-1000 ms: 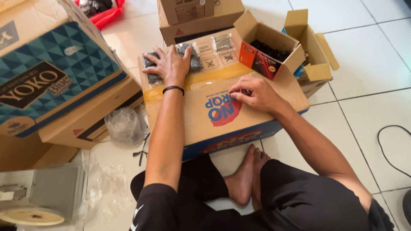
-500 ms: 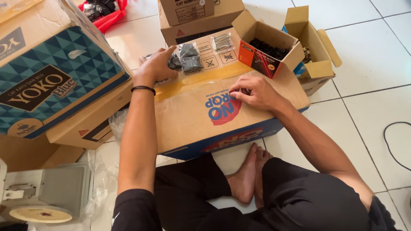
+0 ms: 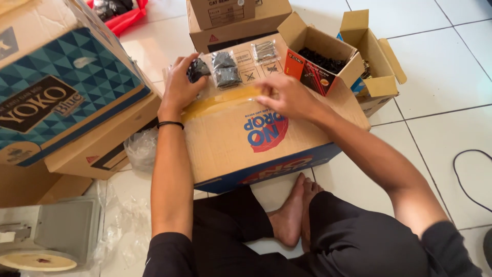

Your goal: Pack small metal hardware items into plastic bags

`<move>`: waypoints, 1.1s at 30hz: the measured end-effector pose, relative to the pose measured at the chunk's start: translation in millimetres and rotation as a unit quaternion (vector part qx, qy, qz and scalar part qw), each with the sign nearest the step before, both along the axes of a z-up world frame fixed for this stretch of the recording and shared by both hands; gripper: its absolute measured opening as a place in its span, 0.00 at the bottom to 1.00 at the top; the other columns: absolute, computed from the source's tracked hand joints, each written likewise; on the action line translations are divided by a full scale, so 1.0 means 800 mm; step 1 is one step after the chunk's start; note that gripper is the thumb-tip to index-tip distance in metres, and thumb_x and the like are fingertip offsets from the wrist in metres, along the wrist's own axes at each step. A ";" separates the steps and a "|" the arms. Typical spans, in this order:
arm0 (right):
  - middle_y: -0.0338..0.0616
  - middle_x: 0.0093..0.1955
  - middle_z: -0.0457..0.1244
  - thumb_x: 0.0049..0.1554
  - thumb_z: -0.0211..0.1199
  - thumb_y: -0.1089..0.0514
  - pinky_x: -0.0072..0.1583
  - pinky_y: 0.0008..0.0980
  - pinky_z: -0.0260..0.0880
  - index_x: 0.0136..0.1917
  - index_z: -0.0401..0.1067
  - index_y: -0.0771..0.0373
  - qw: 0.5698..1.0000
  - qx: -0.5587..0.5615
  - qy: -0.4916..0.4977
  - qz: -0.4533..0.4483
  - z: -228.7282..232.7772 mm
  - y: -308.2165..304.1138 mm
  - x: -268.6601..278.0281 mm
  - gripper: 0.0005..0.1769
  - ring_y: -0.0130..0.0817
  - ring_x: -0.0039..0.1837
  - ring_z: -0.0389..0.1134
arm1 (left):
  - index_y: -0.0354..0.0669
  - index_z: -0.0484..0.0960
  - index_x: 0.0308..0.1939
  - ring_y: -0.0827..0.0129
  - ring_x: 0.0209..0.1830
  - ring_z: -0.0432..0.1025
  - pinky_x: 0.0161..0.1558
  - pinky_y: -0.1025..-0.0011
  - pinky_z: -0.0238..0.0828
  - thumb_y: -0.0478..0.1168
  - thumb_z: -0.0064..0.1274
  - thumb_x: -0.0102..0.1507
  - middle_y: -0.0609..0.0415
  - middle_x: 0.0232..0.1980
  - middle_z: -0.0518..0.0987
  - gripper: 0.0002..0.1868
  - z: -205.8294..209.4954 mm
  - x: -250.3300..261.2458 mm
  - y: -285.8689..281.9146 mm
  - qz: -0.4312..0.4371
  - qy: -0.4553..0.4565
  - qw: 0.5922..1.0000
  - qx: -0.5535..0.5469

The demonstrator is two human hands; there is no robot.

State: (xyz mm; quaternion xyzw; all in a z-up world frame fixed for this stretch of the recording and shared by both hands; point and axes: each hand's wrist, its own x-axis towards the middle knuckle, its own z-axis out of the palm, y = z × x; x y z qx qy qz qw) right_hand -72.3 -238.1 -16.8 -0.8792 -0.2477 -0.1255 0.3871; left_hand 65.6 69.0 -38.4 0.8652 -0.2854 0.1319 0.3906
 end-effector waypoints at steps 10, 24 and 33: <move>0.60 0.83 0.45 0.53 0.62 0.55 0.78 0.42 0.44 0.79 0.54 0.66 0.977 -0.191 0.095 0.027 0.016 0.050 0.145 0.44 0.51 0.82 0.46 | 0.43 0.75 0.66 0.64 0.57 0.70 0.62 0.69 0.65 0.39 0.57 0.62 0.51 0.57 0.74 0.27 0.018 -0.020 0.003 0.015 0.014 0.990 -0.138; 0.56 0.81 0.50 0.53 0.60 0.54 0.75 0.42 0.51 0.77 0.57 0.67 0.977 -0.176 0.102 0.070 0.032 0.107 0.130 0.41 0.52 0.78 0.55 | 0.40 0.74 0.68 0.51 0.60 0.68 0.64 0.57 0.62 0.36 0.57 0.58 0.44 0.58 0.72 0.32 0.014 -0.021 -0.001 0.008 -0.090 0.995 -0.045; 0.55 0.83 0.46 0.62 0.59 0.44 0.79 0.49 0.45 0.80 0.50 0.64 0.968 -0.223 0.090 0.072 0.033 0.076 0.094 0.41 0.46 0.82 0.46 | 0.49 0.71 0.71 0.52 0.77 0.55 0.73 0.36 0.30 0.41 0.43 0.62 0.44 0.71 0.68 0.31 0.022 -0.035 -0.008 0.059 -0.051 0.997 0.018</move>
